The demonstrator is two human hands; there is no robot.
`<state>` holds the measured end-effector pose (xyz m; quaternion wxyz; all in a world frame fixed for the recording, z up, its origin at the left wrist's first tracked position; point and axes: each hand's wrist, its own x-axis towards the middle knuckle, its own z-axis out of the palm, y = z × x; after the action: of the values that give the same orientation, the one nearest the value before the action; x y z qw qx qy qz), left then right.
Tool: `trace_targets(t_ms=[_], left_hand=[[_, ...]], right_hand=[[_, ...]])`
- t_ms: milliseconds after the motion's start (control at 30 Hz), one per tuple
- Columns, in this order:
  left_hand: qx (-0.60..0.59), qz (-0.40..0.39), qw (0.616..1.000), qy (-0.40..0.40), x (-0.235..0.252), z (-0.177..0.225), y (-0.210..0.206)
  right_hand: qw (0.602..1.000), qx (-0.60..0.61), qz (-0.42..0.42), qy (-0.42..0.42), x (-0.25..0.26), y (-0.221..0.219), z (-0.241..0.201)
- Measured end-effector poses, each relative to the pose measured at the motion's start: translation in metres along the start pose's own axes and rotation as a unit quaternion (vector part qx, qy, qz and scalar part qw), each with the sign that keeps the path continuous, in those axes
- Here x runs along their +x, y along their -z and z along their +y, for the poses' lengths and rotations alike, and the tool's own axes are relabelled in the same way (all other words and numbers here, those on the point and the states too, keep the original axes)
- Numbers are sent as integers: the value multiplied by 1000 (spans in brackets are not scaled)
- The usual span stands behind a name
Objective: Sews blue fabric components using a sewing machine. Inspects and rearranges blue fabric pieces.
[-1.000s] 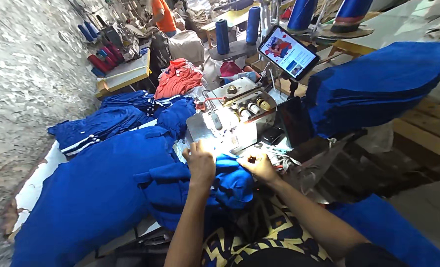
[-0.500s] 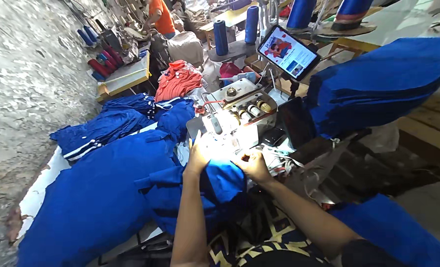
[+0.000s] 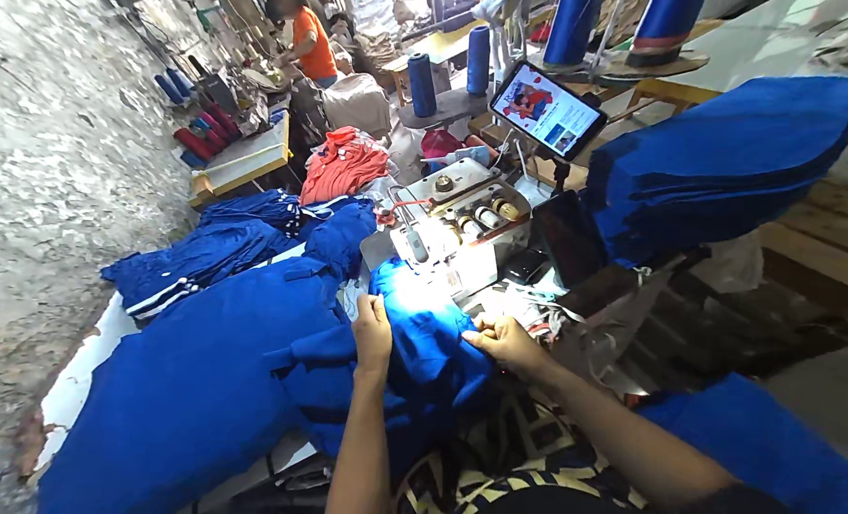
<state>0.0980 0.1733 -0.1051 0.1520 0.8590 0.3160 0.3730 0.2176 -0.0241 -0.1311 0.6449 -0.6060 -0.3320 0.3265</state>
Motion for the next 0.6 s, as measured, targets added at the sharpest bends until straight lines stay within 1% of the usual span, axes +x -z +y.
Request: trace_targets(t_ms=[67, 133, 200, 267, 300, 367, 400, 467, 533, 600], left_hand=[[25, -31, 998, -43, 18, -15, 6], [51, -50, 996, -55, 31, -21, 10], [48, -22, 996, -68, 31, -8, 16], [24, 40, 992, -115, 7, 20, 14], [0, 49, 989, -139, -12, 36, 9], [-38, 29, 985, -167, -47, 53, -13], [-26, 28, 985, -169, -59, 51, -26], [6, 48, 986, -158, -69, 42, -34], [16, 66, 986, -150, -69, 37, -30], [-8, 57, 990, -130, -67, 40, -24]], right_hand=[[1000, 7, -19, 8, 3, 1, 3], [999, -13, -51, 16, 8, 5, 10], [998, -23, -59, 31, 8, 5, 10], [998, -34, -37, 47, 4, 5, 10], [997, -41, -21, 58, 4, 4, 12], [995, -61, -3, 73, 1, 1, 15], [995, -68, -3, 69, -3, 0, 12], [995, -80, -12, 62, -10, 1, 4], [994, -95, -25, 51, -10, 3, 0], [987, -150, -13, 51, -4, 4, 4]])
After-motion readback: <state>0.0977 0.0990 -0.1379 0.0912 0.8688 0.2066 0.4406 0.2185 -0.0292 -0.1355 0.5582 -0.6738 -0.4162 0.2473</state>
